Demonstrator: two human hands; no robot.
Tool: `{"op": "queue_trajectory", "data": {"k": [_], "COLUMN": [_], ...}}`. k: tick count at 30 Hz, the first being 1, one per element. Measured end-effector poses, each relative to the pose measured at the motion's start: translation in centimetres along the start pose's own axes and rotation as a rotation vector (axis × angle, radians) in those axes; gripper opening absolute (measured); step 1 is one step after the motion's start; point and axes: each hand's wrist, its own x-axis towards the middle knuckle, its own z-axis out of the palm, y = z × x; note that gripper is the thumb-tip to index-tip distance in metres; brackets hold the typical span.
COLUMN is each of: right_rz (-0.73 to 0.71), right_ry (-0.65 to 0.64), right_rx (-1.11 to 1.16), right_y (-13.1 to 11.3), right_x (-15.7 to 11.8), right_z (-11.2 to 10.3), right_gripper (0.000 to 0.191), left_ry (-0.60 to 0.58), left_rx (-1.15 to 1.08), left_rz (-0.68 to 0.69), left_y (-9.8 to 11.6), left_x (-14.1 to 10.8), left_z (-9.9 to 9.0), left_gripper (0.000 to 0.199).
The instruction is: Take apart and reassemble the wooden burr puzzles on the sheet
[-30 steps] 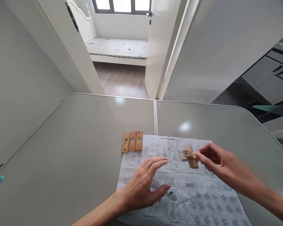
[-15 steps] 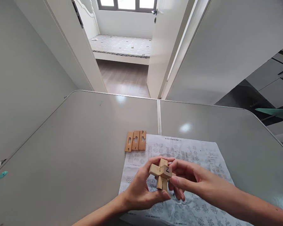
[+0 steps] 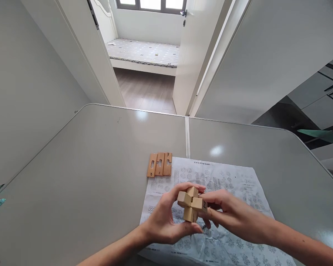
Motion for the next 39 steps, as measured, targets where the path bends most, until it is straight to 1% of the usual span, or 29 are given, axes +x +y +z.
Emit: {"op": "queue_trajectory", "data": {"k": [6, 11, 13, 15, 17, 19, 21, 23, 25, 27, 28, 31, 33, 35, 37, 39], "right_rz": [-0.151, -0.252, -0.303, -0.368, -0.415, -0.420, -0.414, -0.410, -0.397, -0.382, -0.383, -0.438, -0.479, -0.502, -0.532, -0.568], "right_ry": [0.153, 0.300, 0.387, 0.481, 0.547, 0.578, 0.583, 0.550, 0.482, 0.445, 0.457, 0.575, 0.635, 0.666, 0.679, 0.680], "right_rx": [-0.219, -0.410, -0.494, -0.573, -0.606, -0.583, -0.532, -0.471, -0.411, -0.370, -0.369, -0.464, -0.564, -0.644, -0.706, -0.749], "right_y": [-0.5, 0.2, 0.6, 0.8, 0.7, 0.3, -0.2, -0.5, -0.6, -0.4, -0.2, 0.5, 0.7, 0.7, 0.5, 0.2], "right_x": [0.0, -0.5, -0.4, -0.1, 0.5, 1.2, 1.7, 2.0, 2.1, 2.1, 2.1, 2.3, 2.6, 2.9, 3.1, 3.1], "right_z": [0.5, 1.1, 1.3, 1.5, 1.7, 2.0, 2.1, 2.1, 2.2, 2.3, 2.5, 3.4, 4.0, 4.4, 4.5, 4.3], "right_gripper": [0.036, 0.026, 0.022, 0.020, 0.020, 0.020, 0.019, 0.017, 0.016, 0.016, 0.021, 0.049, 0.063, 0.066, 0.063, 0.059], "left_ry": [0.012, 0.055, 0.102, 0.189, 0.282, 0.346, 0.374, 0.368, 0.336, 0.339, 0.365, 0.474, 0.500, 0.480, 0.446, 0.416], "left_rx": [0.093, 0.157, 0.190, 0.210, 0.202, 0.177, 0.161, 0.156, 0.143, 0.100, 0.067, -0.087, -0.245, -0.416, -0.553, -0.645], "left_rz": [0.059, 0.110, 0.126, 0.130, 0.116, 0.087, 0.060, 0.044, 0.026, -0.013, -0.044, -0.183, -0.295, -0.370, -0.392, -0.418], "left_y": [0.3, 0.5, 0.6, 0.9, 1.2, 1.5, 1.8, 2.1, 2.3, 2.5, 2.6, 3.1, 3.6, 4.2, 4.6, 4.8], "left_x": [0.2, 0.4, 0.4, 0.5, 0.7, 0.8, 0.9, 0.8, 0.7, 0.6, 0.5, 0.3, 0.4, 0.5, 0.6, 0.6], "left_z": [-0.3, -0.1, 0.3, 0.8, 1.2, 1.3, 1.1, 0.6, 0.1, -0.2, -0.1, 0.6, 1.5, 2.3, 2.8, 3.1], "left_gripper": [0.074, 0.082, 0.081, 0.077, 0.073, 0.070, 0.069, 0.069, 0.066, 0.064, 0.064, 0.062, 0.056, 0.056, 0.059, 0.060]}}
